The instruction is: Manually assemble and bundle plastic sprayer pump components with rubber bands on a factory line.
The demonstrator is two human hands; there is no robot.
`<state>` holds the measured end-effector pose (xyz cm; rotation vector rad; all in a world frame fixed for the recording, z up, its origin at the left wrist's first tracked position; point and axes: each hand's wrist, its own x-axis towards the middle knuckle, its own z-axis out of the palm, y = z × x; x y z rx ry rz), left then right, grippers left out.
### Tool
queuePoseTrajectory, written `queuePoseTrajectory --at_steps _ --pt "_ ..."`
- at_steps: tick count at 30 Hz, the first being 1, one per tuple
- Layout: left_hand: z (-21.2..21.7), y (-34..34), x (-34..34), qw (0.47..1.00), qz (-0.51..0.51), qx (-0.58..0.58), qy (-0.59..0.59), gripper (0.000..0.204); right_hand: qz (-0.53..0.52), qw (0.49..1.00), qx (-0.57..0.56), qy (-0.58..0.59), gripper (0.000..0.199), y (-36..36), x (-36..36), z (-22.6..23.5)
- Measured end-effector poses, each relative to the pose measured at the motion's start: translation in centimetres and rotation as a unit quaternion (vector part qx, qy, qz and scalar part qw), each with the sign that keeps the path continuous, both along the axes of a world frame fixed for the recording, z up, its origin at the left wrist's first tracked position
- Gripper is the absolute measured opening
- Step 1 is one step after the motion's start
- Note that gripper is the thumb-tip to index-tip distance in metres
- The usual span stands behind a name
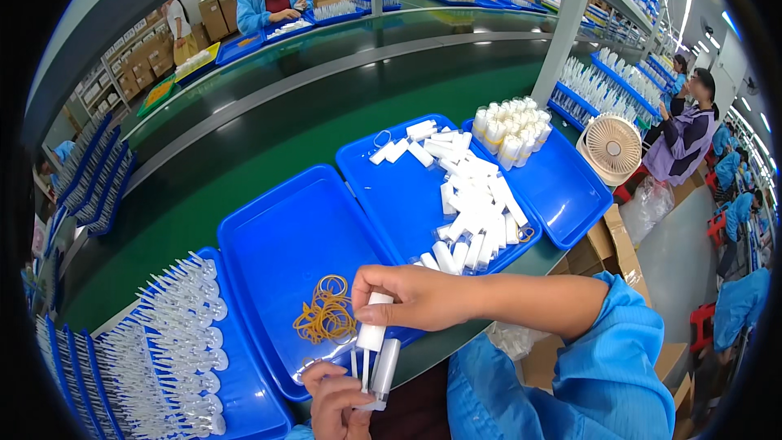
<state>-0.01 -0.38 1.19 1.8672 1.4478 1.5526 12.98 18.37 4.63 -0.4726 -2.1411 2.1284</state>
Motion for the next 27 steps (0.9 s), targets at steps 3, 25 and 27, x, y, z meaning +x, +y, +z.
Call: queuePoseTrajectory --at_steps 3,25,27 --pt "0.8 0.1 0.2 0.999 0.006 -0.027 -0.028 0.021 0.007 0.995 0.088 -0.039 0.019 0.4 0.2 0.5" --pt "0.6 0.2 -0.3 0.992 -0.032 -0.06 -0.103 0.016 0.052 0.994 0.095 -0.01 0.018 0.0 -0.1 -0.1" --pt "0.6 0.1 -0.4 0.994 -0.045 -0.047 -0.085 0.014 0.047 0.998 -0.031 0.04 0.015 0.1 0.0 -0.9"
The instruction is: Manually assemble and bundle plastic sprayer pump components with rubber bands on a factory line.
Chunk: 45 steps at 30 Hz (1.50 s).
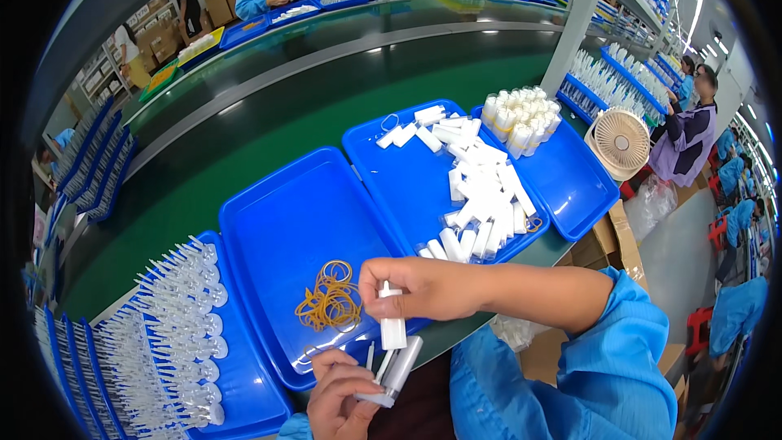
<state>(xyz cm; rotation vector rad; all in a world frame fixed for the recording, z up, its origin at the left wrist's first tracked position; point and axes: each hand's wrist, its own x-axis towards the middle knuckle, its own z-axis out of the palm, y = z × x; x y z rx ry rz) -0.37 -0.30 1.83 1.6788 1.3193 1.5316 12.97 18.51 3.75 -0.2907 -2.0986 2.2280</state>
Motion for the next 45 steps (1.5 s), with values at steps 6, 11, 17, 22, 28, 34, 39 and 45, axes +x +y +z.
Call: queuePoseTrajectory --at_steps 6,11,17,22,28,34,39,45 --pt "0.4 0.3 -0.2 0.998 0.005 0.025 0.062 0.014 -0.046 0.99 -0.132 -0.02 0.014 -0.5 0.2 -0.3" --pt "0.3 0.3 0.0 0.997 0.014 0.02 0.067 0.013 -0.055 0.995 -0.07 -0.051 0.014 -0.8 0.6 0.1" --pt "0.0 0.6 -0.2 0.996 0.009 0.029 0.089 0.013 -0.018 0.999 0.037 -0.031 0.018 -1.6 1.0 0.5" --pt "-0.4 1.0 0.0 0.997 0.064 0.012 0.039 0.027 0.025 0.98 0.178 -0.084 0.022 -1.5 1.3 1.2" --pt "-0.8 0.8 0.2 0.996 0.066 -0.049 -0.018 0.025 -0.015 0.976 0.214 -0.034 0.018 -3.5 1.1 1.1" --pt "-1.9 0.2 -0.3 0.992 0.028 -0.067 -0.102 0.024 -0.031 0.959 0.281 0.01 0.017 -4.0 0.8 0.9" --pt "-2.6 0.1 -0.7 0.985 0.0 -0.069 -0.161 0.023 0.025 0.913 0.38 0.15 0.017 -2.5 -0.8 1.8" --pt "-2.8 -0.1 -1.1 0.984 0.021 -0.066 -0.166 0.024 0.04 0.93 0.351 0.099 0.019 -2.6 -1.8 1.4"
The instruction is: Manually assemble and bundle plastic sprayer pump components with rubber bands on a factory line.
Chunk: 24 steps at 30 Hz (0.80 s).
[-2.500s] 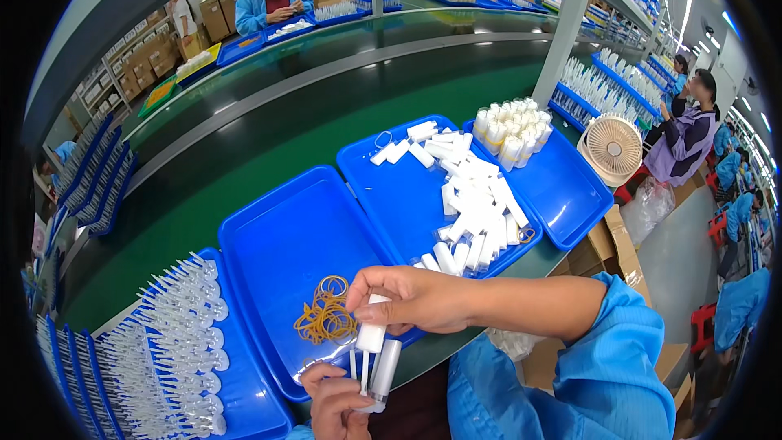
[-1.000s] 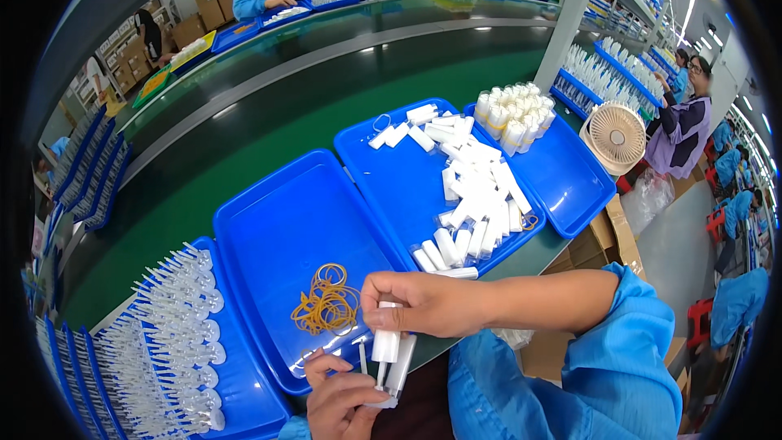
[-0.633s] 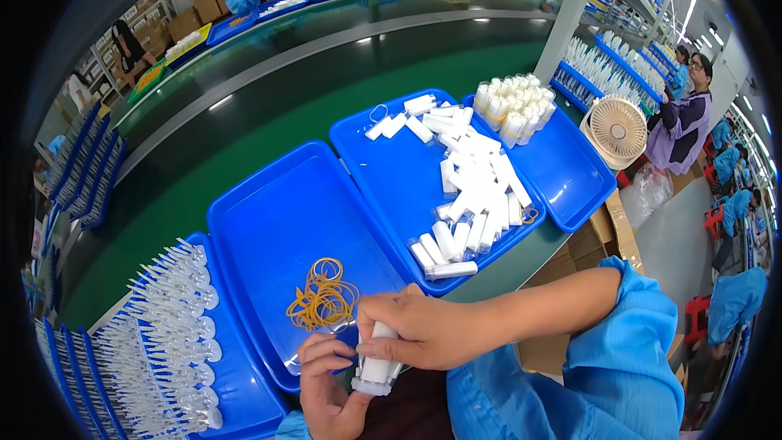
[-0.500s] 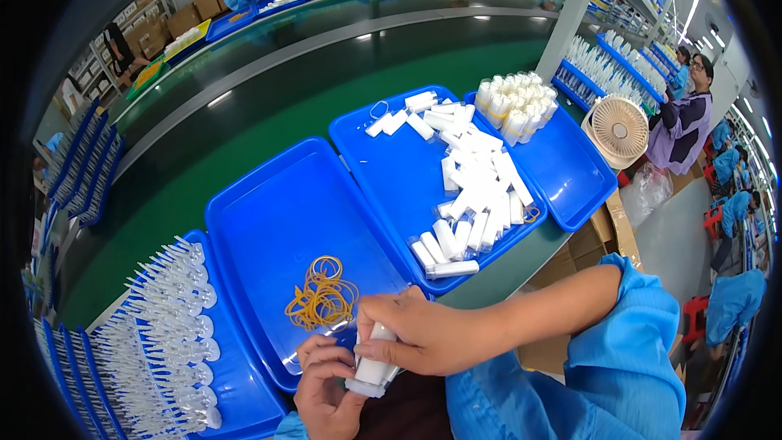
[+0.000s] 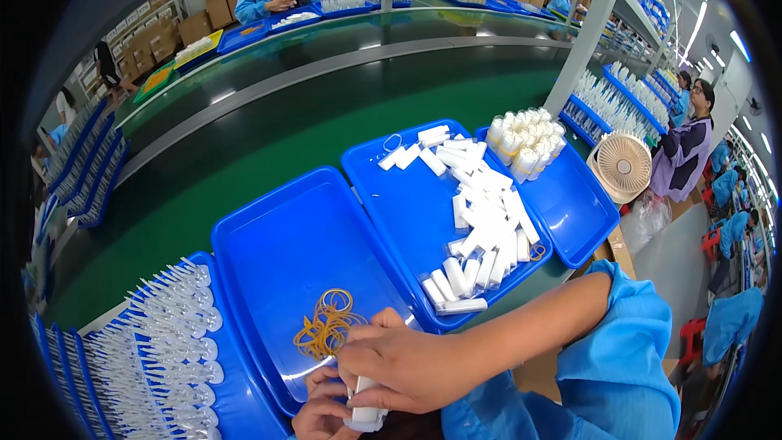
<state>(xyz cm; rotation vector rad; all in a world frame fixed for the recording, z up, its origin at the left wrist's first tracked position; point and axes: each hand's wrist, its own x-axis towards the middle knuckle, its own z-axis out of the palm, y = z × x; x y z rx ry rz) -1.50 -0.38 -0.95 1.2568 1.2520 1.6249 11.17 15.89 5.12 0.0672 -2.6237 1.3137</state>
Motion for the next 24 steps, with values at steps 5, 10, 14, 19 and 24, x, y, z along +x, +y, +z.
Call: queuePoseTrajectory --at_steps 5,10,14,19,24 --pt "0.1 0.0 0.2 0.993 0.065 -0.013 -0.093 0.023 -0.033 0.993 0.005 -0.116 0.022 3.5 -2.2 1.0" --pt "0.6 0.0 0.3 0.992 0.08 0.027 -0.09 0.023 -0.3 0.837 0.456 -0.038 0.031 19.9 -3.6 -3.9" --pt "0.6 -0.2 0.7 0.976 0.078 0.032 -0.199 0.024 -0.241 0.765 0.573 -0.17 0.025 24.2 -2.6 -5.9" --pt "0.6 -0.9 0.5 0.984 0.085 -0.014 -0.154 0.028 -0.177 0.761 0.597 -0.184 0.022 21.2 -2.7 -5.4" --pt "1.4 -1.0 0.7 0.984 0.107 -0.033 -0.136 0.025 -0.283 0.846 0.449 -0.053 0.022 17.4 0.3 -5.1"
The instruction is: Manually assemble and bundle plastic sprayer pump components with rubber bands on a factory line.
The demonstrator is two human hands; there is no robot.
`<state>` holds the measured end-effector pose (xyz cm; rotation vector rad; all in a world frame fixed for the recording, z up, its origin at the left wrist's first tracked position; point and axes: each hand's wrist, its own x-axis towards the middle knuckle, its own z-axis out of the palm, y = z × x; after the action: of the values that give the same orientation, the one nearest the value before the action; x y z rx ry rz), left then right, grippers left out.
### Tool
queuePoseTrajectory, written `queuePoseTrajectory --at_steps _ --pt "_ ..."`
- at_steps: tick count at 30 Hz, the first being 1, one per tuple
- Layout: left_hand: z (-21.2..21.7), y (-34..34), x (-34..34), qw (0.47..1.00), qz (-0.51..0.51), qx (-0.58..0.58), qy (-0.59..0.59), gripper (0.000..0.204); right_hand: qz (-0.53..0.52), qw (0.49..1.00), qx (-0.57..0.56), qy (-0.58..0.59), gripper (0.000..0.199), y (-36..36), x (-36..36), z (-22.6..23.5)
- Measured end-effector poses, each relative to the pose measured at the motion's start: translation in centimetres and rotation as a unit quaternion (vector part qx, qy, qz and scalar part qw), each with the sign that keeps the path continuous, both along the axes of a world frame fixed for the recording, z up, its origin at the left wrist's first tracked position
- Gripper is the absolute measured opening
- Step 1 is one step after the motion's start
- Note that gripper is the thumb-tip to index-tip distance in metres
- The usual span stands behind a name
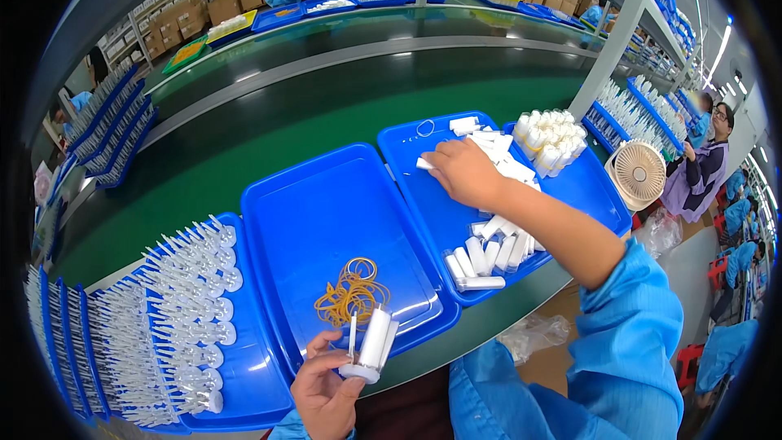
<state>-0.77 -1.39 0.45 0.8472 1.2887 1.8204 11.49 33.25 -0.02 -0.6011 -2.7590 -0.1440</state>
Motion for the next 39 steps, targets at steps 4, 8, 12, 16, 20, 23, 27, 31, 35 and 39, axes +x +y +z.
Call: queuePoseTrajectory --at_steps 4,8,12,16,20,23,27,31,35,39 --pt "-0.2 0.0 -0.1 0.996 -0.001 -0.023 0.082 0.021 0.009 0.938 -0.304 0.168 0.021 -7.2 0.4 3.3" --pt "0.5 0.3 0.1 0.985 -0.017 0.0 0.17 0.019 0.027 0.688 -0.701 0.187 0.03 -13.1 0.6 4.5" --pt "0.8 0.8 0.0 0.969 -0.021 0.039 0.245 0.016 0.007 0.532 -0.824 0.195 0.033 -15.0 0.3 4.2" --pt "0.6 0.9 0.1 0.967 -0.023 0.05 0.248 0.014 0.007 0.442 -0.878 0.185 0.03 -15.1 0.4 4.2" --pt "0.5 1.0 0.2 0.968 -0.028 0.053 0.242 0.012 0.04 0.53 -0.834 0.151 0.021 -15.1 0.6 3.8" --pt "0.6 1.0 0.1 0.972 -0.027 0.037 0.231 0.011 0.085 0.722 -0.685 0.042 0.018 -14.6 0.9 5.0" --pt "0.6 1.3 0.3 0.981 -0.043 0.023 0.189 0.009 0.133 0.781 -0.609 -0.022 0.02 -13.5 1.1 6.3" --pt "0.7 1.4 0.0 0.963 -0.054 0.049 0.261 0.009 0.169 0.791 -0.588 -0.008 0.021 -13.7 1.2 5.8" --pt "0.1 1.2 -0.3 0.951 -0.066 0.05 0.299 0.011 0.208 0.798 -0.566 -0.012 0.022 -14.7 1.0 5.5" --pt "0.2 1.8 -0.1 0.964 -0.036 0.041 0.258 0.025 0.211 0.777 -0.593 -0.01 0.023 -16.8 0.6 5.0"
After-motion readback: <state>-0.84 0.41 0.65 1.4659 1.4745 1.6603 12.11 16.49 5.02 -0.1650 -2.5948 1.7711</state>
